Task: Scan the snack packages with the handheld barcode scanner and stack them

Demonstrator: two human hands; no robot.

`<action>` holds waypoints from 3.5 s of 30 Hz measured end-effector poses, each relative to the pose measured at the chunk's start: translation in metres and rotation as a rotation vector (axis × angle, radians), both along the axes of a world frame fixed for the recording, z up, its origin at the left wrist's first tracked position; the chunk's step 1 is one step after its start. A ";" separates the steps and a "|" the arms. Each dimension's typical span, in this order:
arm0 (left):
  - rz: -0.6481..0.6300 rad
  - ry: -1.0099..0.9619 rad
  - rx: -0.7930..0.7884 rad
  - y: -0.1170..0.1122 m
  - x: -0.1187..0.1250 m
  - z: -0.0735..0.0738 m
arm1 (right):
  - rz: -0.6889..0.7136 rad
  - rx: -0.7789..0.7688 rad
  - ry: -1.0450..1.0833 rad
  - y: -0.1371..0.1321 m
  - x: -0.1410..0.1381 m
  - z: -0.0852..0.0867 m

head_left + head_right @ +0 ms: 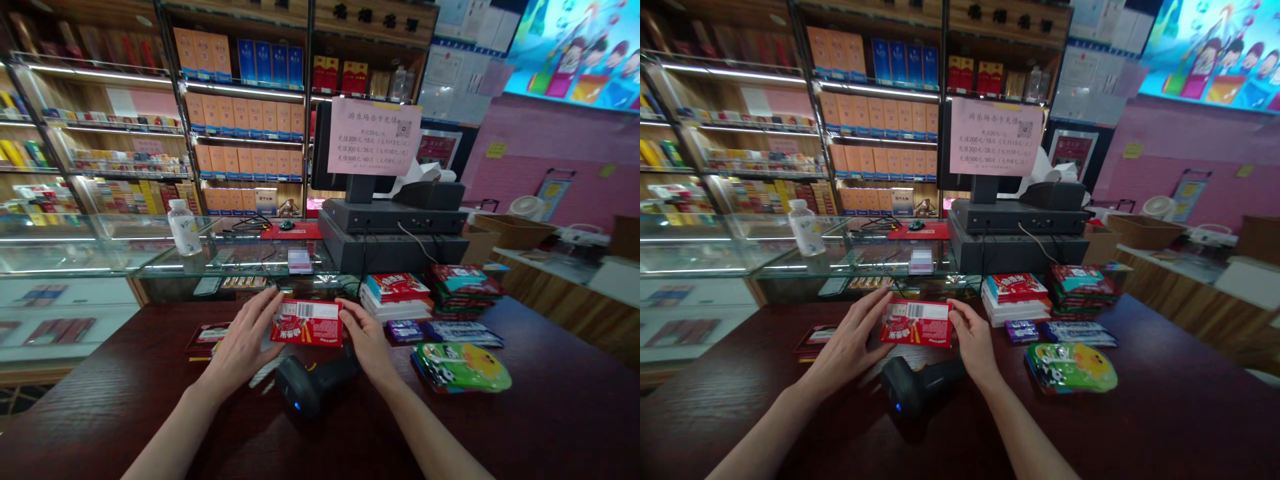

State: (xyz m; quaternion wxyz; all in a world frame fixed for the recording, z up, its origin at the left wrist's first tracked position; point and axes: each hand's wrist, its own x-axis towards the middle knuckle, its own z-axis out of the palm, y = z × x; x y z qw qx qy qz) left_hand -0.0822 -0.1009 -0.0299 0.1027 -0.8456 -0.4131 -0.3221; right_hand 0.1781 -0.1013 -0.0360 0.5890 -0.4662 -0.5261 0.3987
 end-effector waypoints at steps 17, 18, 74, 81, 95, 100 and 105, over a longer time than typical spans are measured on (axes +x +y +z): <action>0.051 0.085 0.093 0.006 -0.019 -0.004 | 0.295 -0.001 -0.188 -0.001 0.024 -0.008; 0.059 0.085 0.099 0.007 -0.021 -0.004 | 0.346 0.002 -0.265 -0.005 0.029 -0.004; 0.119 0.007 0.178 0.014 -0.028 -0.016 | 0.349 0.117 -0.793 -0.029 0.025 0.006; 0.105 -0.003 0.165 0.013 -0.029 -0.017 | 0.505 0.149 -0.971 -0.032 0.020 0.006; 0.018 -0.038 0.167 0.003 -0.022 -0.007 | 0.560 0.138 -0.851 -0.033 0.027 0.010; -0.032 -0.015 0.181 -0.004 -0.014 0.001 | 0.098 0.104 -0.439 -0.016 0.025 0.000; -0.068 0.036 0.179 -0.006 -0.006 -0.001 | 0.156 0.045 -0.277 -0.007 0.016 -0.005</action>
